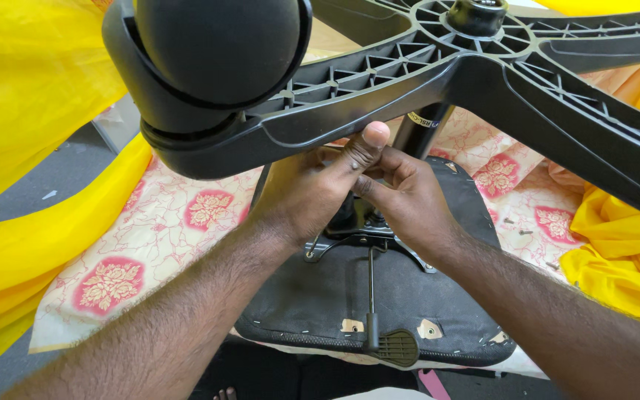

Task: The person works on an upside-down office chair resting on a bed. They use a screwdriver on the seat plate screws, then hold and thread a black plastic gas-cylinder cover onto the chair's central column, twisting it repeatedly by hand and repositioning the chair base.

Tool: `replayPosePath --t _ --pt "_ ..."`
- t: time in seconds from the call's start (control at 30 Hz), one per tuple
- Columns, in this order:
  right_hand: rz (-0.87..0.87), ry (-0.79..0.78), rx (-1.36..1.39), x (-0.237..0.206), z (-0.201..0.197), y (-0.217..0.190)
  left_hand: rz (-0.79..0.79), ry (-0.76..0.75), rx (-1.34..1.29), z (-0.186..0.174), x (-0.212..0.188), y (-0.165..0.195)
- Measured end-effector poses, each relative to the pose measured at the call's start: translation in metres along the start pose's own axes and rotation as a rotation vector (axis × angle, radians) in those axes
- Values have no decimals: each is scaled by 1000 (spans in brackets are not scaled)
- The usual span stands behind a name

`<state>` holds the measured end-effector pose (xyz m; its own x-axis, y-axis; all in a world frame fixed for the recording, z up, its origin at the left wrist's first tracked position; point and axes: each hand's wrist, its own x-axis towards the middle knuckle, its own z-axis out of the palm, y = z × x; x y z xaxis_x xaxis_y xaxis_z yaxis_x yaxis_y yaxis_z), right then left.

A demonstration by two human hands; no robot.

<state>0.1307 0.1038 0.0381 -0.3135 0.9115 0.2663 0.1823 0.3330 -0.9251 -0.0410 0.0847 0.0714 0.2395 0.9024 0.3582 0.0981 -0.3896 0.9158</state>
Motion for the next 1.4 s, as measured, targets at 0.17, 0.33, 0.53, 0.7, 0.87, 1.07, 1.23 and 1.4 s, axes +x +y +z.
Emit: replayPosePath --t 0.17,0.33,0.53,0.7,0.87,1.07,1.23,1.4 --pt "6 -14 22 1 4 -3 -54 23 -49 -2 3 2" --pt "59 -2 -57 2 2 -4 -73 48 171 -6 0 -8" --pt "-34 -49 -12 6 2 -8 -41 66 -6 -17 -12 -38" --pt "-89 -84 -39 7 9 -13 -200 20 -16 -23 -11 -52" --pt "-132 -72 -97 8 16 -16 -149 26 56 -24 -12 -55" --pt "92 -81 -99 14 16 -30 -182 50 7 -26 -12 -56" --pt "128 -39 -143 20 22 -37 -173 83 95 -23 -9 -54" --pt "92 -50 -132 18 21 -32 -209 36 93 -23 -12 -53"
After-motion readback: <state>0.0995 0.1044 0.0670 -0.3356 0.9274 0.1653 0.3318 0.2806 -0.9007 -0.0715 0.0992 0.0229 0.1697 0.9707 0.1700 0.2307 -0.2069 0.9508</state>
